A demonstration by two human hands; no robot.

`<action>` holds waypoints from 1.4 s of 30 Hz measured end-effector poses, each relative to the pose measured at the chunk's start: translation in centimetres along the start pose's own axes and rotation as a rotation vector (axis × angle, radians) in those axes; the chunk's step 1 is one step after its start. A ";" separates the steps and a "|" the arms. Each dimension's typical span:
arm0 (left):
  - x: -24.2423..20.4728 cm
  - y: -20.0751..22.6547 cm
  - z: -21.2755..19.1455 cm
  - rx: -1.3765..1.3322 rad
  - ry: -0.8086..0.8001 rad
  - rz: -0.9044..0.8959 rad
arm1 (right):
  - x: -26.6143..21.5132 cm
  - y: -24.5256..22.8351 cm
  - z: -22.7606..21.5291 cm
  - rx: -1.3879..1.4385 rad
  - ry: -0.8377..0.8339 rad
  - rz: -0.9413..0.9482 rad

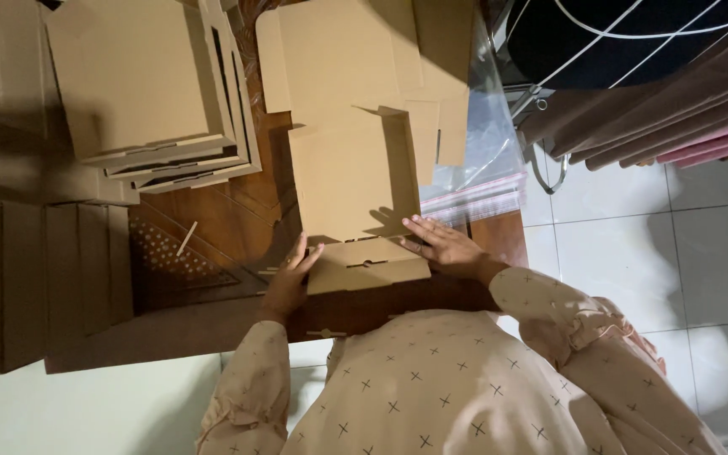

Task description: The person assembles flat cardboard boxes into their final box shapes.

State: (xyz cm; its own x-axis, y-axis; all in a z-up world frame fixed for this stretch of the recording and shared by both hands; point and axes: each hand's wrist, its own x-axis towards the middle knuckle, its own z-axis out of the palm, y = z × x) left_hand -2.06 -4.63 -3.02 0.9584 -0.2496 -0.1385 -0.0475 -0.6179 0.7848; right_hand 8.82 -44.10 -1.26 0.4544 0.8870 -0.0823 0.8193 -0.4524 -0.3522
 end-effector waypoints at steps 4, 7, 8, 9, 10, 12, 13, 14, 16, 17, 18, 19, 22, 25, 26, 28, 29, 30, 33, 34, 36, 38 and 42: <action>0.6 -1.9 0.6 0.323 0.157 0.186 | 0.2 0.3 0.8 0.074 0.085 -0.013; 2.3 -2.0 -0.1 0.372 0.145 0.194 | 0.6 0.0 1.0 0.196 0.322 0.025; 3.0 -1.8 -0.2 0.322 0.175 0.194 | 0.8 0.1 1.2 0.238 0.377 0.130; 3.4 -1.6 -0.3 0.271 0.203 0.193 | 0.8 0.0 1.5 0.281 0.430 0.235; 3.6 -1.4 -0.3 0.272 0.201 0.195 | 1.1 -0.2 1.6 0.282 0.432 0.237; 3.8 -1.0 -0.4 0.307 0.320 0.246 | 1.7 -0.8 1.9 0.311 0.537 0.390; 3.9 -0.8 -0.5 0.308 0.319 0.250 | 2.0 -1.3 1.3 0.309 0.541 0.392; 3.9 -0.5 -0.6 0.168 0.357 0.154 | 2.3 -1.8 0.6 0.317 0.604 0.405; 4.2 -0.1 -0.5 0.027 0.389 0.065 | 2.7 -2.7 -0.6 0.319 0.673 0.420; 4.1 0.1 -0.3 0.050 0.409 0.046 | 2.6 -3.2 -1.2 0.249 0.652 0.410; 4.1 0.2 -0.1 0.073 0.430 0.027 | 2.7 -3.6 -1.7 0.178 0.631 0.399; 4.2 0.5 -0.2 0.071 0.426 0.032 | 2.8 -3.8 -1.5 0.175 0.633 0.404; 4.3 1.1 -0.8 -0.247 0.357 -0.233 | 3.2 -4.8 -1.9 0.085 0.519 0.471; 4.4 1.0 -1.4 0.124 0.422 -0.054 | 3.9 -5.7 -3.0 0.072 0.470 0.540; 4.2 1.0 -1.4 0.190 0.501 0.088 | 3.8 -5.6 -2.5 -0.009 0.437 0.510; 4.4 0.6 -1.0 0.258 0.582 0.241 | 4.0 -5.0 -1.7 -0.096 0.412 0.478; 4.3 0.2 -0.2 0.352 0.512 0.271 | 3.9 -4.8 -1.3 -0.162 0.362 0.454; 4.3 -0.1 0.5 0.447 0.441 0.301 | 3.7 -4.6 -0.8 -0.227 0.311 0.429; 3.9 2.6 -0.4 0.321 0.287 0.279 | 3.9 -4.8 -0.8 -0.232 0.261 0.377; 4.0 1.8 0.0 0.319 0.288 0.285 | 4.0 -4.9 -0.7 -0.237 0.262 0.380; 4.4 0.3 0.9 0.349 0.365 0.338 | 4.1 -4.8 -0.7 -0.246 0.225 0.362; 4.6 0.2 1.0 0.362 0.340 0.334 | 3.2 -2.9 2.9 -0.254 0.177 0.377; 5.4 -0.5 1.3 0.338 0.315 0.347 | 4.0 -1.7 4.1 -0.250 0.110 0.403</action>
State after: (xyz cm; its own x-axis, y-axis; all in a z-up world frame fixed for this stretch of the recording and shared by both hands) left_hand 2.82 -6.64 -4.90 0.9057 -0.2779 0.3201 -0.4118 -0.7563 0.5083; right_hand 7.78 -39.38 -4.84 0.7757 0.6280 -0.0623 0.6237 -0.7779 -0.0765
